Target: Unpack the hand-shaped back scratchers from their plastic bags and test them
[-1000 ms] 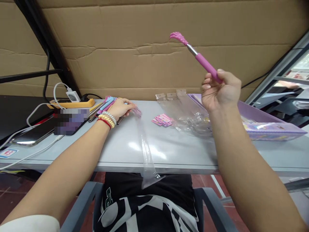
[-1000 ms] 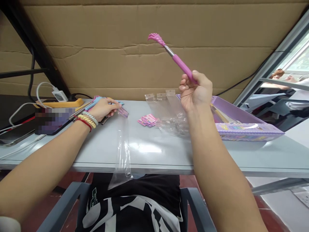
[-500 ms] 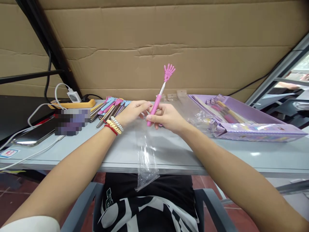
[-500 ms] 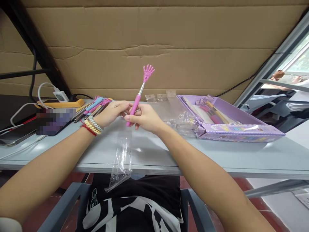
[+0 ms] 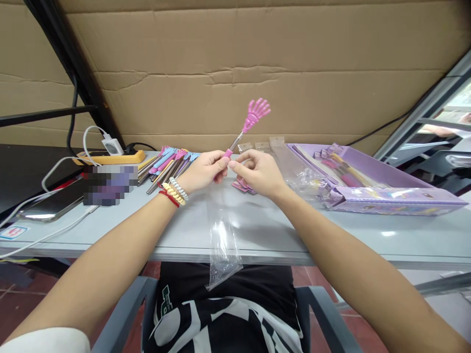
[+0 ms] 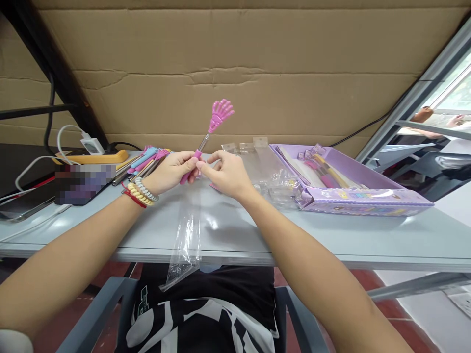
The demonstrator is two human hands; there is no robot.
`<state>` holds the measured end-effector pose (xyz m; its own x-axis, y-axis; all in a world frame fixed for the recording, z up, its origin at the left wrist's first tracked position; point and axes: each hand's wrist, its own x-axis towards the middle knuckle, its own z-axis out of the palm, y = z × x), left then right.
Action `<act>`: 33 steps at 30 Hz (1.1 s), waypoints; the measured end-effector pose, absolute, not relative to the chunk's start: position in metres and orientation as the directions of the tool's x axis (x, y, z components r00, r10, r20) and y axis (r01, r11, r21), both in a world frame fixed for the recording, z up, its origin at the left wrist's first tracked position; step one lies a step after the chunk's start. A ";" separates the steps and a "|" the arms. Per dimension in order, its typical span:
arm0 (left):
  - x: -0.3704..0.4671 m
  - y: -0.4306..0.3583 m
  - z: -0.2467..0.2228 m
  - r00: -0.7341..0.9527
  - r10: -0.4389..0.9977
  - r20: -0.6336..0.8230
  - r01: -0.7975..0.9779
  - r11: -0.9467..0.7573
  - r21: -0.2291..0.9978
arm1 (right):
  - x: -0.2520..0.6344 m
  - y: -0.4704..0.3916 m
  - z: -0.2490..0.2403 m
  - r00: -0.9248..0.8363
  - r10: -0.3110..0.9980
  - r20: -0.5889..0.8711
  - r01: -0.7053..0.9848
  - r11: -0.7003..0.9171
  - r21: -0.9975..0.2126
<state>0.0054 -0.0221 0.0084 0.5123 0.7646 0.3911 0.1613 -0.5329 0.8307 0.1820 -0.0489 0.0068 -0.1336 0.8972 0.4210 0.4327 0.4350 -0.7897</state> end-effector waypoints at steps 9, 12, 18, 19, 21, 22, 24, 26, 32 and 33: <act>0.008 -0.023 0.004 0.616 0.714 0.333 0.231 -0.568 0.790 | 0.183 -0.042 0.009 -0.203 0.845 0.494 -0.004 0.504 -0.864; 0.007 -0.023 0.005 0.608 0.731 0.309 0.261 -0.551 0.792 | 0.183 -0.041 0.007 -0.203 0.834 0.513 -0.048 0.514 -0.856; 0.002 -0.020 0.008 0.593 0.759 0.269 0.292 -0.514 0.806 | 0.184 -0.038 0.006 -0.106 0.876 0.470 -0.179 0.449 -0.876; 0.001 -0.019 0.008 0.590 0.762 0.266 0.298 -0.512 0.806 | 0.184 -0.038 0.007 -0.085 0.882 0.464 -0.201 0.441 -0.875; 0.001 -0.019 0.008 0.586 0.767 0.261 0.314 -0.512 0.800 | 0.184 -0.037 0.008 -0.063 0.885 0.461 -0.228 0.437 -0.870; 0.001 -0.019 0.008 0.583 0.769 0.263 0.320 -0.515 0.795 | 0.185 -0.037 0.009 -0.059 0.884 0.464 -0.232 0.440 -0.867; 0.003 -0.021 0.009 0.578 0.768 0.276 0.320 -0.525 0.788 | 0.186 -0.036 0.011 -0.039 0.878 0.476 -0.232 0.456 -0.859; 0.006 -0.023 0.011 0.579 0.761 0.292 0.304 -0.534 0.789 | 0.188 -0.036 0.013 -0.009 0.875 0.485 -0.220 0.471 -0.854; 0.014 -0.027 0.015 0.609 0.739 0.289 0.232 -0.514 0.826 | 0.192 -0.039 0.027 0.087 0.884 0.459 -0.126 0.466 -0.876; 0.015 -0.026 0.016 0.614 0.737 0.283 0.230 -0.510 0.829 | 0.193 -0.040 0.029 0.093 0.885 0.457 -0.107 0.465 -0.879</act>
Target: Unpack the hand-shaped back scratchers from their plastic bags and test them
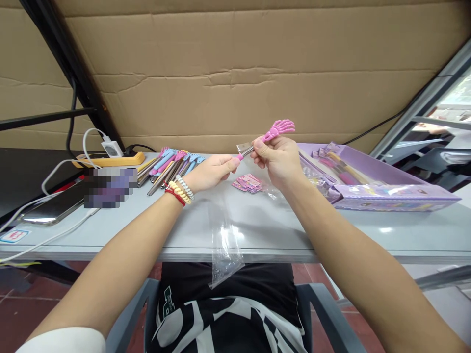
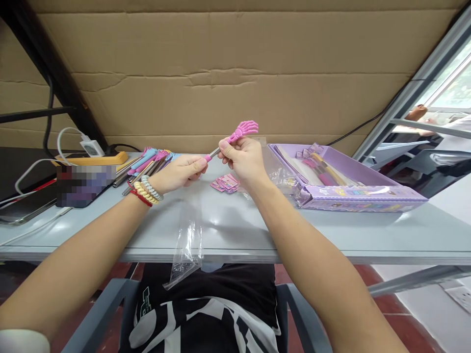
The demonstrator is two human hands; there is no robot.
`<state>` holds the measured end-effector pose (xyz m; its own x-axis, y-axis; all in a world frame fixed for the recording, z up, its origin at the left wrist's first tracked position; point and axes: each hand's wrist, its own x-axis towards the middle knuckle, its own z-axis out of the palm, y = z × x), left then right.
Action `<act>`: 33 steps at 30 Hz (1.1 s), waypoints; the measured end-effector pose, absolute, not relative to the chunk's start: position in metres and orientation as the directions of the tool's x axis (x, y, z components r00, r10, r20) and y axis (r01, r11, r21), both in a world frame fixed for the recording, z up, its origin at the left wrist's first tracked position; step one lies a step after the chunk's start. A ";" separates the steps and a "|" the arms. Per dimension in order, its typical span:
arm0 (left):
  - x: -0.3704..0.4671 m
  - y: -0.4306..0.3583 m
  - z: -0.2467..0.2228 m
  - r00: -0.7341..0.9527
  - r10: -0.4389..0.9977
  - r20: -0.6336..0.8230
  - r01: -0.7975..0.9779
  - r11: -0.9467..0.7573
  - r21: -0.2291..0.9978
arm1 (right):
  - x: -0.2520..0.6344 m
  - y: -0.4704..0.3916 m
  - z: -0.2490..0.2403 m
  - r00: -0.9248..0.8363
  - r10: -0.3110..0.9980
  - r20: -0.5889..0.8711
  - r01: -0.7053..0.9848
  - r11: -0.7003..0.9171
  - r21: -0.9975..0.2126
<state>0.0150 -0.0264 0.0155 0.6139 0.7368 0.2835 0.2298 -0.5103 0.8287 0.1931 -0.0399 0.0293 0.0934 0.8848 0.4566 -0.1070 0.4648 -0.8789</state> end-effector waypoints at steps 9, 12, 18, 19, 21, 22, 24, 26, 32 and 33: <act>0.017 -0.027 0.017 0.632 0.726 0.271 0.274 -0.537 0.798 | 0.216 -0.038 0.048 0.244 0.846 0.474 -0.039 0.498 -0.867; 0.016 -0.027 0.017 0.637 0.717 0.282 0.300 -0.568 0.767 | 0.229 -0.033 0.051 0.282 0.817 0.502 -0.061 0.538 -0.841; 0.017 -0.025 0.019 0.662 0.690 0.292 0.375 -0.643 0.668 | 0.277 -0.020 0.055 0.367 0.737 0.568 -0.045 0.624 -0.781; 0.018 -0.025 0.020 0.667 0.683 0.298 0.376 -0.653 0.658 | 0.282 -0.019 0.055 0.368 0.733 0.571 -0.046 0.628 -0.777; 0.017 -0.025 0.019 0.666 0.677 0.313 0.385 -0.671 0.633 | 0.286 -0.018 0.056 0.369 0.745 0.556 -0.068 0.618 -0.784; 0.015 -0.024 0.018 0.659 0.680 0.321 0.398 -0.677 0.618 | 0.284 -0.018 0.055 0.367 0.761 0.535 -0.087 0.601 -0.795; 0.011 -0.022 0.014 0.630 0.699 0.339 0.438 -0.680 0.588 | 0.273 -0.019 0.053 0.348 0.803 0.484 -0.141 0.555 -0.820; 0.006 -0.019 0.008 0.582 0.724 0.371 0.468 -0.671 0.575 | 0.255 -0.022 0.048 0.302 0.839 0.452 -0.208 0.521 -0.828; 0.011 -0.011 -0.007 0.477 0.758 0.446 0.498 -0.651 0.573 | 0.187 -0.030 0.029 -0.020 0.949 0.314 -0.452 0.271 -0.850; 0.013 -0.011 -0.008 0.467 0.765 0.445 0.513 -0.644 0.568 | 0.177 -0.030 0.029 -0.056 0.955 0.290 -0.470 0.231 -0.852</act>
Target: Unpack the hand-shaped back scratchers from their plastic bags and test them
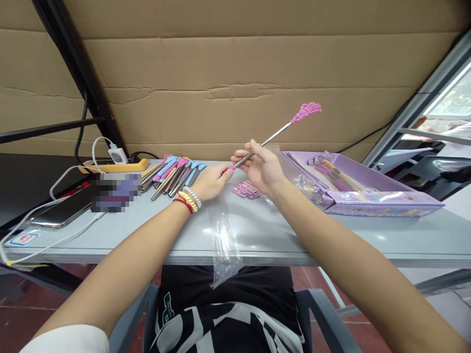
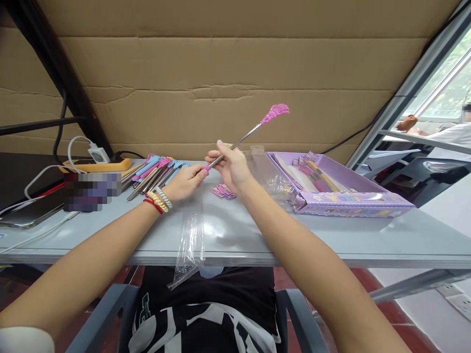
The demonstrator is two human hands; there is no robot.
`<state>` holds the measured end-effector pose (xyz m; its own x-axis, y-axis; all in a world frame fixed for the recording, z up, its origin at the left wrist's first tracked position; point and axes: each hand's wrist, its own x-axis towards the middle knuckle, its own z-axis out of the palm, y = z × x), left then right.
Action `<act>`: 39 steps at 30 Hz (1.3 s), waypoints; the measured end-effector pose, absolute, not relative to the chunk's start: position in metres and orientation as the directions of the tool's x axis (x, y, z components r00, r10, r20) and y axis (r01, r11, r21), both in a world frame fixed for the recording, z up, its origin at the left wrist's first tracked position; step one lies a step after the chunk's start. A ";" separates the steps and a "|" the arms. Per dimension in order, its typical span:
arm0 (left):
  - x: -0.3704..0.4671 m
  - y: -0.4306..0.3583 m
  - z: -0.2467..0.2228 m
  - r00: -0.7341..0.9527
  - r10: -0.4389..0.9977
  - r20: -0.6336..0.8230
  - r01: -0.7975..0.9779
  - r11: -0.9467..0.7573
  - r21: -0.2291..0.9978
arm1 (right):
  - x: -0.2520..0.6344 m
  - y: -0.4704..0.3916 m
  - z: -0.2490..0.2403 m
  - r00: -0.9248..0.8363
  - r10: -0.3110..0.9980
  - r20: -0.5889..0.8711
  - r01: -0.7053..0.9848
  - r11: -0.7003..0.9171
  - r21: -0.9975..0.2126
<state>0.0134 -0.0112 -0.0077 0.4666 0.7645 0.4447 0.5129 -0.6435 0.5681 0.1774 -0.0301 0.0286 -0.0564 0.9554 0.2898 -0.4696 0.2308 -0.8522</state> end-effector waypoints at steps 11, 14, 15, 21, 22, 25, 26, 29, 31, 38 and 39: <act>0.027 -0.016 -0.012 0.423 0.804 0.417 0.386 -0.577 0.720 | 0.148 -0.024 0.018 0.023 0.931 0.364 -0.617 0.300 -0.728; 0.030 -0.017 -0.013 0.448 0.796 0.407 0.387 -0.583 0.715 | 0.150 -0.029 0.014 0.029 0.931 0.363 -0.614 0.303 -0.728; 0.030 -0.017 -0.014 0.461 0.786 0.412 0.375 -0.593 0.712 | 0.150 -0.030 0.013 0.030 0.930 0.366 -0.615 0.306 -0.727; 0.027 -0.019 -0.016 0.607 0.705 0.366 0.243 -0.603 0.760 | 0.151 -0.037 0.017 0.064 0.934 0.351 -0.600 0.318 -0.734; 0.027 -0.020 -0.015 0.627 0.694 0.354 0.245 -0.607 0.756 | 0.151 -0.038 0.018 0.061 0.934 0.351 -0.594 0.317 -0.739; 0.027 -0.025 -0.012 0.655 0.668 0.354 0.249 -0.633 0.733 | 0.154 -0.039 0.020 0.040 0.933 0.357 -0.588 0.311 -0.747; 0.028 -0.026 -0.011 0.654 0.664 0.361 0.248 -0.640 0.728 | 0.154 -0.039 0.020 0.034 0.932 0.360 -0.589 0.310 -0.746; 0.031 -0.030 -0.009 0.617 0.685 0.388 0.295 -0.658 0.692 | 0.155 -0.039 0.021 0.026 0.933 0.360 -0.597 0.303 -0.743; 0.034 -0.031 -0.009 0.588 0.702 0.401 0.338 -0.664 0.667 | 0.154 -0.039 0.021 0.020 0.937 0.348 -0.609 0.287 -0.739; 0.039 -0.035 -0.010 0.557 0.725 0.405 0.386 -0.658 0.646 | 0.151 -0.046 0.026 0.023 0.952 0.305 -0.654 0.245 -0.715; 0.040 -0.036 -0.010 0.552 0.732 0.400 0.409 -0.656 0.635 | 0.152 -0.048 0.027 0.027 0.953 0.303 -0.657 0.245 -0.713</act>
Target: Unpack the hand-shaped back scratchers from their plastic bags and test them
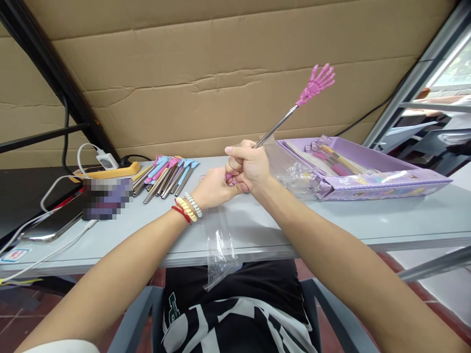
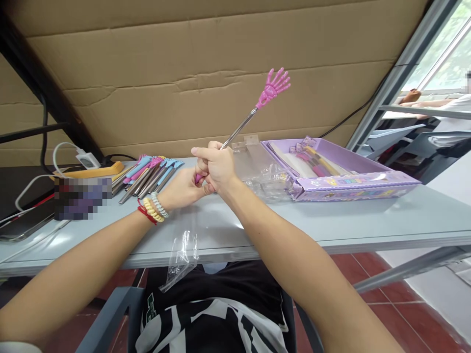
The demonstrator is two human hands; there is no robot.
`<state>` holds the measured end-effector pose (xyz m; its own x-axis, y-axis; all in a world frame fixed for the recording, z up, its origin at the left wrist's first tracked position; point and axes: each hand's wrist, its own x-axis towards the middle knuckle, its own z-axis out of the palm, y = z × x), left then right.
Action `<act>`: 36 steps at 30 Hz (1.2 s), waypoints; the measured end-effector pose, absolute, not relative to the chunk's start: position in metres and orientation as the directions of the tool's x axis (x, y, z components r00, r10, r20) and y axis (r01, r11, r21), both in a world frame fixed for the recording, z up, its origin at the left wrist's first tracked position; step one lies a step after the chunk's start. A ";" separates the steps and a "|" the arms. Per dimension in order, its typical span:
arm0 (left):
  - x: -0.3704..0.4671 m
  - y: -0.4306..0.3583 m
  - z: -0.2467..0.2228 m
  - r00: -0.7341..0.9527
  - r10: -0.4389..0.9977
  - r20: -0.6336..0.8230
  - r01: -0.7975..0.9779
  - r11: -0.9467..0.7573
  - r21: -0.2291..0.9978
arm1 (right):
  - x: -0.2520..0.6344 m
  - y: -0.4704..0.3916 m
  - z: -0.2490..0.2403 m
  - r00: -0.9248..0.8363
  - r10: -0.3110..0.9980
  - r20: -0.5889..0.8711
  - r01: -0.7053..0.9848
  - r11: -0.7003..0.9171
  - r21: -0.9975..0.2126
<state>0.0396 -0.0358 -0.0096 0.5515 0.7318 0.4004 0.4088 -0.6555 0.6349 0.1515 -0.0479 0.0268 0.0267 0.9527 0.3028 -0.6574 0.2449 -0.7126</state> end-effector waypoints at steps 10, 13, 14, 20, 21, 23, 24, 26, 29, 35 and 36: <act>0.040 -0.040 -0.008 0.475 0.780 0.407 0.612 -0.626 0.484 | 0.154 -0.050 0.024 0.118 0.952 0.282 -0.641 0.290 -0.711; 0.041 -0.041 -0.007 0.420 0.821 0.388 0.682 -0.567 0.461 | 0.156 -0.046 0.023 0.147 0.952 0.269 -0.642 0.299 -0.706; 0.041 -0.041 -0.007 0.405 0.830 0.383 0.699 -0.551 0.456 | 0.157 -0.046 0.023 0.156 0.951 0.269 -0.642 0.304 -0.704; 0.038 -0.036 -0.009 0.415 0.799 0.436 0.702 -0.586 0.405 | 0.160 -0.044 0.025 0.173 0.936 0.307 -0.665 0.341 -0.664; 0.038 -0.035 -0.009 0.414 0.787 0.457 0.693 -0.598 0.403 | 0.161 -0.044 0.025 0.164 0.931 0.326 -0.672 0.347 -0.654; 0.037 -0.036 -0.008 0.400 0.772 0.493 0.670 -0.614 0.418 | 0.162 -0.043 0.025 0.125 0.920 0.371 -0.681 0.352 -0.643; 0.037 -0.037 -0.008 0.391 0.769 0.507 0.657 -0.618 0.432 | 0.163 -0.042 0.025 0.098 0.913 0.395 -0.680 0.351 -0.643; 0.038 -0.040 -0.006 0.376 0.765 0.523 0.631 -0.625 0.460 | 0.165 -0.041 0.024 0.028 0.902 0.431 -0.669 0.337 -0.662; 0.040 -0.044 -0.005 0.372 0.751 0.546 0.595 -0.644 0.480 | 0.167 -0.039 0.022 -0.075 0.890 0.449 -0.638 0.303 -0.708; 0.039 -0.040 -0.007 0.488 0.743 0.458 0.603 -0.666 0.439 | 0.163 -0.042 0.022 -0.054 0.907 0.418 -0.625 0.296 -0.723; 0.039 -0.039 -0.007 0.500 0.745 0.441 0.609 -0.665 0.432 | 0.162 -0.043 0.022 -0.042 0.915 0.401 -0.632 0.287 -0.720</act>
